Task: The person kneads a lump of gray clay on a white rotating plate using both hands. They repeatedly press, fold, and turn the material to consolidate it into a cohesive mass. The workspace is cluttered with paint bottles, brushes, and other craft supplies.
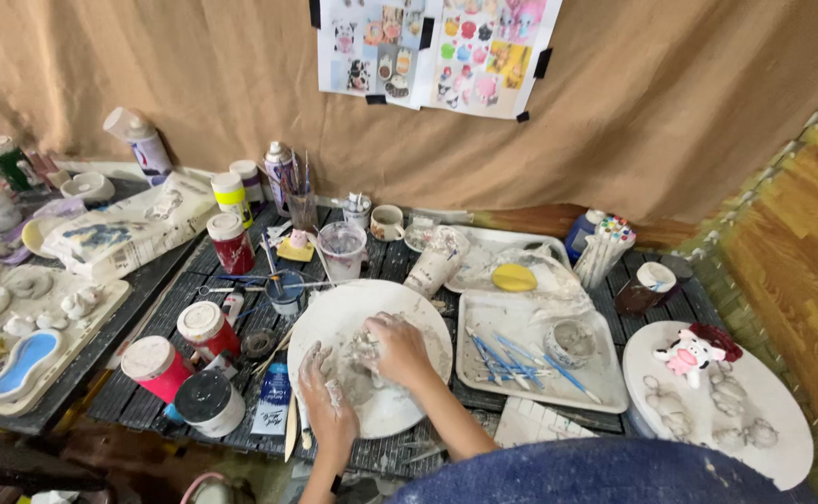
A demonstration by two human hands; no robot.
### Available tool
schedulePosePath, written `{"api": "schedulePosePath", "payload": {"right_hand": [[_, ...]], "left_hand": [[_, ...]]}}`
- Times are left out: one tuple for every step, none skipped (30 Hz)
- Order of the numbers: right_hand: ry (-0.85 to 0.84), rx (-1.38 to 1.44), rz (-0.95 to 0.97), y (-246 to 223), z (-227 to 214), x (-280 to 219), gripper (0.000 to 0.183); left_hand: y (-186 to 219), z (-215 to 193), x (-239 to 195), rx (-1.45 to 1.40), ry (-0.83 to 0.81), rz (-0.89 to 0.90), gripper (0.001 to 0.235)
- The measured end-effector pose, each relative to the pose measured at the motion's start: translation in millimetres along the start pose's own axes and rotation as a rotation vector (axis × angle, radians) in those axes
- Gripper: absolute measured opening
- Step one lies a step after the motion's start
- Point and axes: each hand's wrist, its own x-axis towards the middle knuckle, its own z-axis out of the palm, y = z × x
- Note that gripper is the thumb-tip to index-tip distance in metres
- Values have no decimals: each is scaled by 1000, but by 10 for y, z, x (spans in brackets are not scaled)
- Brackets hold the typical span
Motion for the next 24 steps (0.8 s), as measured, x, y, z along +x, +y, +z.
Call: {"api": "schedulePosePath", "payload": {"right_hand": [[75, -45, -62, 20, -23, -38, 67], [147, -86, -122, 38, -36, -68, 79], [161, 45, -136, 64, -45, -87, 83], [175, 175, -153, 102, -48, -107, 88], [189, 305, -170, 154, -44, -111, 94], [251, 575, -126, 203, -11, -117, 88], [311, 845, -80, 260, 42, -129, 82], [365, 1116, -31, 325, 110, -153, 76], [457, 1115, 8, 420, 161, -126, 70], [545, 1110, 51, 535, 205, -90, 65], [634, 1104, 95, 639, 269, -96, 59], [573, 934, 109, 732, 349, -179, 55], [509, 764, 122, 809, 421, -258, 51], [446, 592, 128, 876, 468, -305, 47], [420, 552, 118, 895, 528, -363, 47], [398, 513, 106, 885, 578, -404, 46], [376, 474, 94, 875, 602, -427, 46], [376, 603, 140, 857, 617, -439, 46], [376, 732, 186, 836, 622, -452, 45], [372, 864, 233, 803, 629, -469, 46], [433, 1006, 175, 774, 629, -492, 45], [495, 1144, 110, 766, 607, -498, 45], [556, 1282, 42, 766, 583, -503, 46], [567, 1268, 58, 763, 577, -525, 46]], "left_hand": [[-43, 45, 4, 47, -11, -22, 72], [-90, 71, 6, 98, -25, -45, 72], [-135, 83, 1, 84, -33, -38, 71], [-174, 89, -6, 69, -39, -31, 69], [-196, 105, 3, 54, -45, -24, 68], [-208, 107, 10, 91, -61, -30, 71], [-204, 102, 16, 127, -78, -36, 76], [-184, 85, 20, 164, -93, -44, 82], [-152, 59, 38, 153, -77, -9, 81], [-104, 25, 39, 141, -64, 21, 81], [-40, -11, 49, 130, -50, 52, 81], [36, -65, 34, 147, -71, 98, 76], [119, -129, 40, 163, -92, 143, 71], [222, -156, 97, 175, -108, 192, 66], [334, -180, 168, 191, -163, 270, 72], [448, -204, 264, 207, -216, 352, 77], [563, -223, 361, 222, -269, 433, 83], [677, -224, 451, 265, -365, 480, 89], [792, -201, 536, 308, -461, 525, 95], [881, -205, 602, 354, -560, 568, 101], [952, -220, 653, 342, -615, 524, 101], [1021, -211, 707, 328, -666, 482, 101], [1073, -206, 750, 314, -717, 439, 100], [1107, -210, 761, 378, -744, 401, 102]]}}
